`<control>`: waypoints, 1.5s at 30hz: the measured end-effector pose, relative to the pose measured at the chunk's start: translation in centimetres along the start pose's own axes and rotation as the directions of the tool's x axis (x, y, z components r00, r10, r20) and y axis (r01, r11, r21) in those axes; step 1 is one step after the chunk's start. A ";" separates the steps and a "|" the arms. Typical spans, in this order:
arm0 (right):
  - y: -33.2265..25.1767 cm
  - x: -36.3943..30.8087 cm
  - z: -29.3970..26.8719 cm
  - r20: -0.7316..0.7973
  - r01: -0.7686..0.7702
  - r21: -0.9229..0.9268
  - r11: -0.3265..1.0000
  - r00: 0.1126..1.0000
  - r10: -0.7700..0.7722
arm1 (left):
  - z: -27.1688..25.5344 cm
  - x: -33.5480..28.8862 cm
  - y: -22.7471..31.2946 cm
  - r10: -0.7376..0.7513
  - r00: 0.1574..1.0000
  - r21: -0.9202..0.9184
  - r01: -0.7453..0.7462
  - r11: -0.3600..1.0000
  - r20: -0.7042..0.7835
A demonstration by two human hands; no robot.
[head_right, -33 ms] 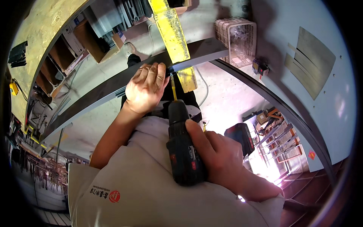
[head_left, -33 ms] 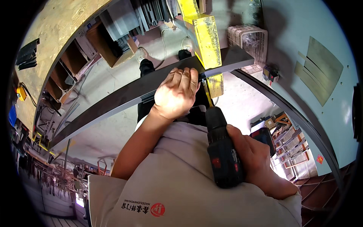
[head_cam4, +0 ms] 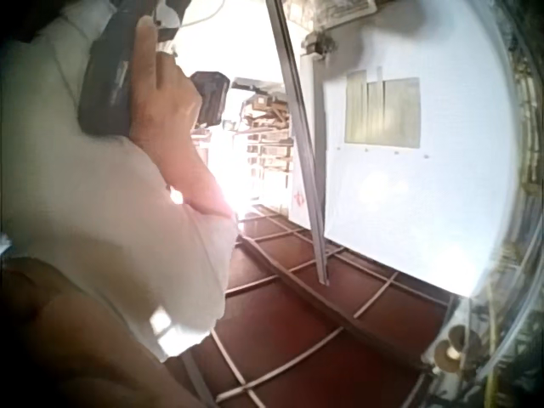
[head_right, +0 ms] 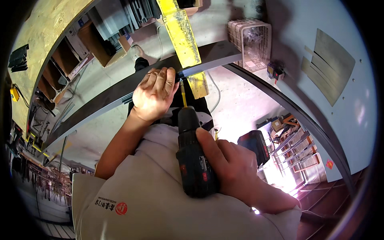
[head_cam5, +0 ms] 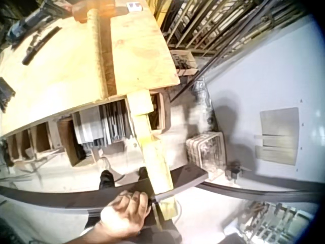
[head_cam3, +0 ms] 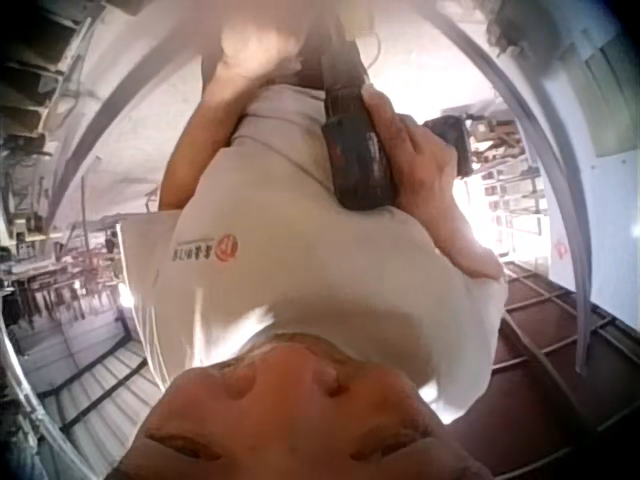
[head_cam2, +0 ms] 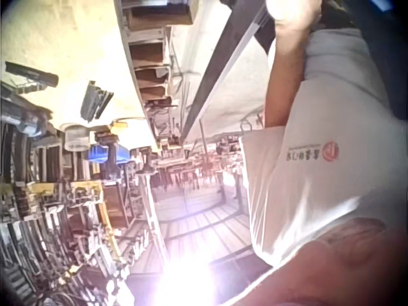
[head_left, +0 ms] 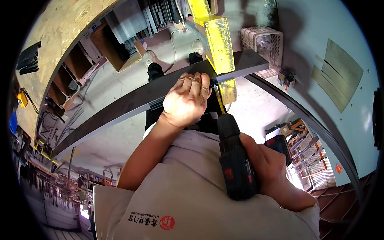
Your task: The person uses a drill to drive screws into a metal rail on a workbench, then carries the rail across the workshop and inserts it into a large metalworking machine.
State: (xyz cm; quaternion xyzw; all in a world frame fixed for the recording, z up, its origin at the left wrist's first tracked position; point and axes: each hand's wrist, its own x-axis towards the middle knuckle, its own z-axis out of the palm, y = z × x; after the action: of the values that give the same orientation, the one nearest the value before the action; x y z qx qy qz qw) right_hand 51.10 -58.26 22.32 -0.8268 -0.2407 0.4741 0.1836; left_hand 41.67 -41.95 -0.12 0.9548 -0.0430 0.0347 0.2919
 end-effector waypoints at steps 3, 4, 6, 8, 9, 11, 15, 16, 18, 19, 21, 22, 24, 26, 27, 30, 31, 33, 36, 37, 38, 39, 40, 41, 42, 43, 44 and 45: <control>0.5 -0.1 -0.1 0.004 0.026 -0.023 0.999 1.000 -0.026 | -0.4 0.4 -0.1 -0.019 0.999 -0.021 0.020 1.000 0.027; 0.6 -0.1 0.0 0.002 0.046 -0.037 0.998 0.999 -0.046 | -0.4 0.4 0.0 -0.021 0.999 -0.021 0.021 1.000 0.030; 0.6 0.0 -0.1 -0.001 0.055 -0.046 0.997 0.999 -0.055 | -0.2 0.2 0.0 -0.026 0.999 -0.037 0.027 0.999 0.021; 0.7 0.1 -0.2 -0.006 0.063 -0.054 0.997 0.998 -0.063 | -0.4 0.3 0.0 -0.027 0.999 -0.036 0.028 0.999 0.028; 0.8 0.0 -0.3 0.008 0.067 -0.064 0.996 0.998 -0.066 | -0.5 0.4 0.0 -0.026 0.999 -0.035 0.028 0.999 0.035; 0.8 0.1 -0.4 0.020 0.070 -0.074 0.995 0.997 -0.069 | -0.4 0.3 0.0 -0.027 0.999 -0.032 0.028 0.999 0.038; 0.9 0.1 -0.6 0.036 0.070 -0.088 0.994 0.997 -0.067 | -0.4 0.1 0.1 -0.032 0.998 -0.033 0.034 0.999 0.051; 1.0 0.1 -0.6 0.038 0.080 -0.097 0.992 0.996 -0.077 | -0.4 0.2 0.1 -0.032 0.998 -0.034 0.034 0.999 0.053; 1.1 0.2 -0.7 0.040 0.090 -0.107 0.990 0.995 -0.086 | -0.5 0.3 0.2 -0.029 0.999 -0.029 0.030 0.999 0.042; 1.1 0.2 -0.7 0.040 0.099 -0.118 0.988 0.995 -0.095 | -0.5 0.3 0.2 -0.030 0.999 -0.029 0.031 0.999 0.044; 1.0 0.4 -0.8 0.037 0.108 -0.128 0.986 0.994 -0.105 | -0.5 0.2 0.1 -0.036 0.999 -0.039 0.037 0.999 0.041; 0.9 0.5 -0.9 0.033 0.119 -0.137 0.983 0.993 -0.115 | -0.5 0.2 0.1 -0.037 0.998 -0.041 0.039 0.998 0.041; 1.2 1.0 -0.9 0.034 0.125 -0.151 0.981 0.992 -0.122 | -0.3 0.3 0.0 -0.038 0.998 -0.055 0.040 0.998 0.043; 1.3 1.4 -1.0 0.039 0.138 -0.170 0.976 0.990 -0.134 | -0.3 0.5 -0.1 -0.041 0.998 -0.059 0.044 0.997 0.048; 1.2 1.5 -1.3 0.063 0.126 -0.167 0.978 0.991 -0.117 | -0.3 0.7 -0.2 -0.044 0.998 -0.060 0.047 0.997 0.047; 1.2 1.8 -1.4 0.069 0.132 -0.161 0.978 0.990 -0.122 | -0.6 0.6 -0.1 -0.050 0.998 -0.074 0.053 0.996 0.036; 1.3 1.7 -1.3 0.048 0.148 -0.161 0.976 0.989 -0.142 | -0.9 0.4 0.0 -0.050 0.998 -0.068 0.052 0.996 0.032; 0.7 2.1 -1.8 0.051 0.140 -0.168 0.976 0.990 -0.133 | -0.9 0.5 -0.1 -0.024 0.999 -0.088 0.028 0.996 0.045; 0.5 1.7 -1.6 0.022 0.138 -0.140 0.981 0.990 -0.136 | -0.8 0.4 0.2 0.001 0.999 -0.014 0.000 1.000 0.036; 0.7 1.5 -1.5 -0.005 0.145 -0.102 0.984 0.989 -0.147 | -0.8 0.3 0.3 0.004 0.999 0.002 -0.004 1.000 0.043; 0.5 1.6 -1.6 0.018 0.126 -0.102 0.987 0.992 -0.125 | -0.5 0.2 0.0 0.029 1.000 0.024 -0.030 0.999 0.005; 0.3 1.4 -2.0 0.000 0.151 -0.124 0.981 0.988 -0.152 | -0.6 -0.1 0.3 0.035 0.999 0.049 -0.034 0.998 -0.026; 0.2 1.4 -2.6 0.028 0.141 -0.124 0.982 0.990 -0.139 | -0.5 -0.2 0.5 0.005 1.000 0.071 -0.006 0.997 0.010; 0.0 0.8 -3.1 0.058 0.129 -0.119 0.984 0.991 -0.123 | -0.6 -0.3 0.8 -0.027 0.998 0.094 0.023 0.995 0.050; -0.2 0.0 -3.8 0.065 0.130 -0.149 0.980 0.990 -0.121 | -0.6 0.0 0.6 -0.028 0.999 0.097 0.025 0.995 0.031; -0.6 -1.6 -4.4 0.069 0.114 -0.184 0.976 0.992 -0.103 | -0.6 -0.4 1.0 -0.019 1.000 0.120 0.018 0.993 0.005; -0.5 -2.8 -5.1 0.059 0.107 -0.205 0.973 0.994 -0.097 | -0.3 -0.3 0.7 -0.053 0.997 0.099 0.048 0.994 0.051; -0.3 -4.7 -5.3 0.050 0.095 -0.224 0.970 0.995 -0.086 | -0.5 -0.4 1.0 -0.086 0.991 0.074 0.078 0.994 0.100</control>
State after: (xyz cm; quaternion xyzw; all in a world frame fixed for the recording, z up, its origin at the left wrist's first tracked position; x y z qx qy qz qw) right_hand 53.57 -61.16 28.29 -0.8210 -0.3341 0.4510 0.1050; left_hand 41.19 -42.46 0.76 0.9659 -0.0175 -0.0253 0.2570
